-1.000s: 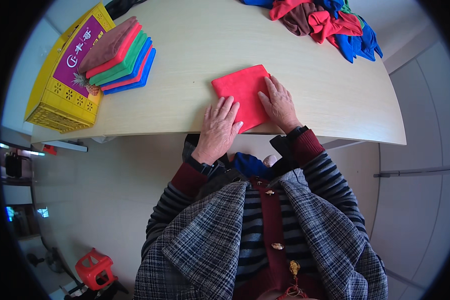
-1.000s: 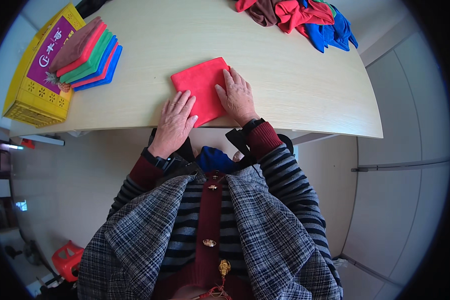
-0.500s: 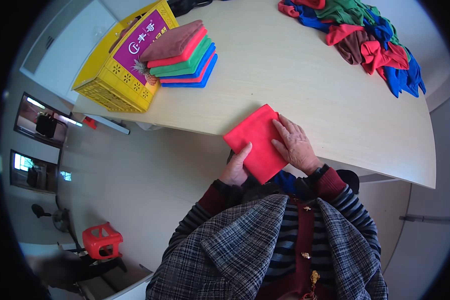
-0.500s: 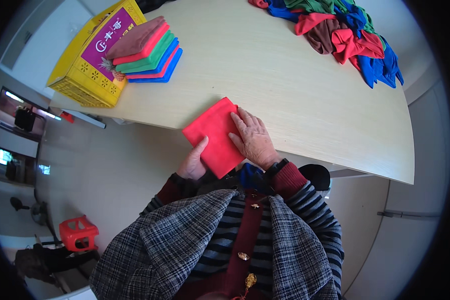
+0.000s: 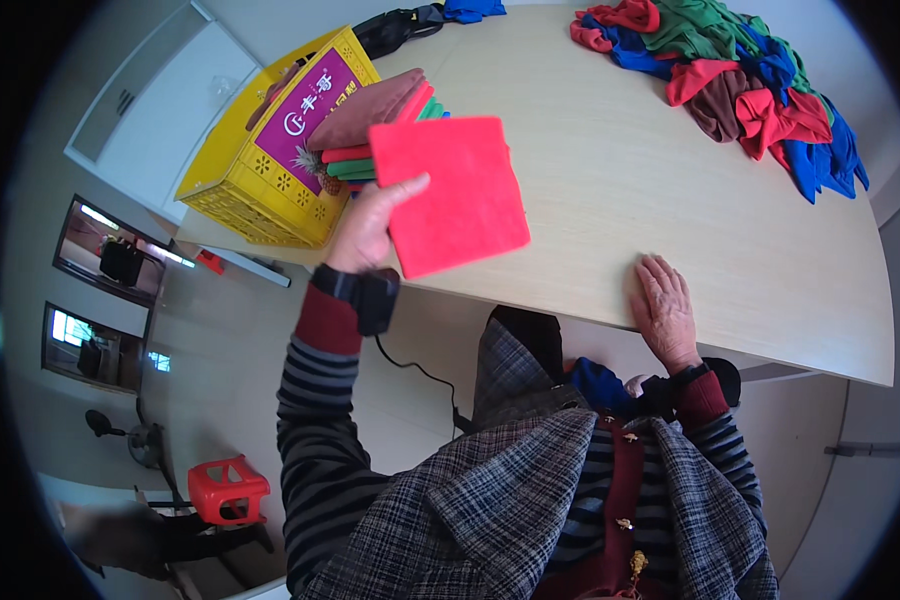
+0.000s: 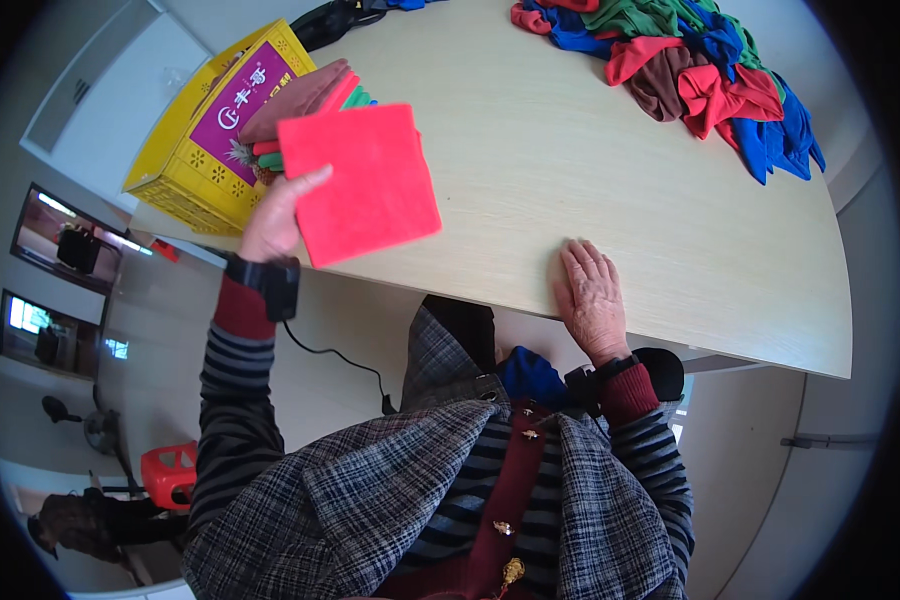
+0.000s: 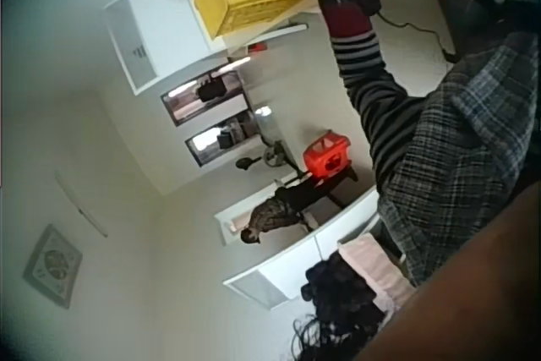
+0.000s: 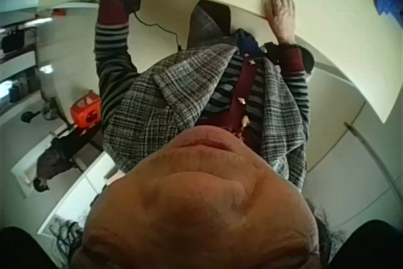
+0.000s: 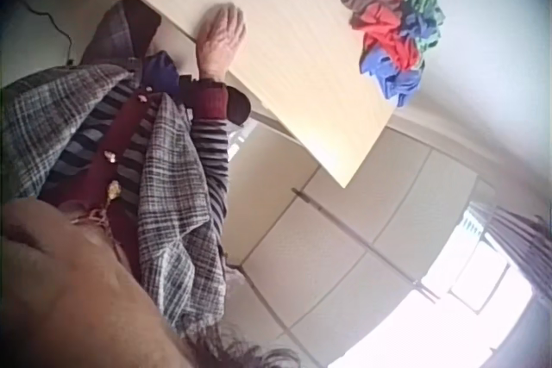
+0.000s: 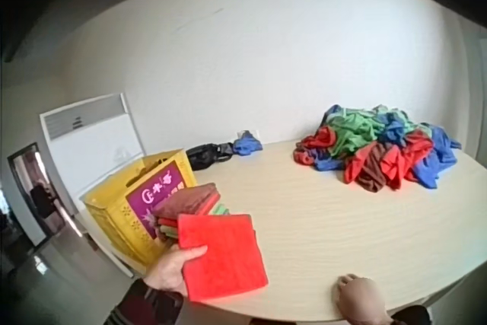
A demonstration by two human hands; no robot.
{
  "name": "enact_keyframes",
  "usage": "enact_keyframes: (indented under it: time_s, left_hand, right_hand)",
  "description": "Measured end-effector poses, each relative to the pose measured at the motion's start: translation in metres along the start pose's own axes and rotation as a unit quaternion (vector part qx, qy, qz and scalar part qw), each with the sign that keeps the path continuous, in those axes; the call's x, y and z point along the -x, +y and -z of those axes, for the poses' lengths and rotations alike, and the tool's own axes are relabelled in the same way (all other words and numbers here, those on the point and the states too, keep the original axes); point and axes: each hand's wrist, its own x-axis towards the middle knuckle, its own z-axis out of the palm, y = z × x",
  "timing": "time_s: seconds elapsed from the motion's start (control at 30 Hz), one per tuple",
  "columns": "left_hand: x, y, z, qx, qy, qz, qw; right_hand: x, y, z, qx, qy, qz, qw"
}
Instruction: Folding small square pieces of colored cloth at a table.
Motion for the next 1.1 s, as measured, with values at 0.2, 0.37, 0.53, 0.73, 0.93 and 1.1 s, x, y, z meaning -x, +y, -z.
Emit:
enact_keyframes:
  time_s: [0.2,0.37,0.53,0.73,0.93,1.1]
  left_hand:
    - [-0.094,0.123,0.064,0.094,0.007,-0.086,0.992]
    - [-0.157,0.116,0.142,0.144,0.111,-0.119,0.976]
    - [-0.152,0.092,0.209,0.209,0.127,-0.048,0.969]
    - [-0.167,0.084,0.156,0.171,0.179,-0.034,0.968]
    - [-0.177,0.076,0.177,0.182,0.179,-0.023,0.967]
    - [-0.169,0.095,0.201,0.187,0.156,0.002,0.97]
  right_hand:
    - [0.001,-0.002,0.004,0.016,-0.008,-0.033,0.999]
    - [0.0,-0.006,0.001,0.01,-0.012,-0.047,0.999]
    - [-0.008,-0.013,-0.003,-0.009,-0.001,-0.026,1.0]
    - [-0.002,-0.004,0.003,0.01,-0.002,-0.049,0.999]
    - [0.001,-0.007,-0.001,0.01,-0.01,-0.054,0.998]
    - [-0.001,-0.007,-0.003,0.003,0.005,-0.058,0.998]
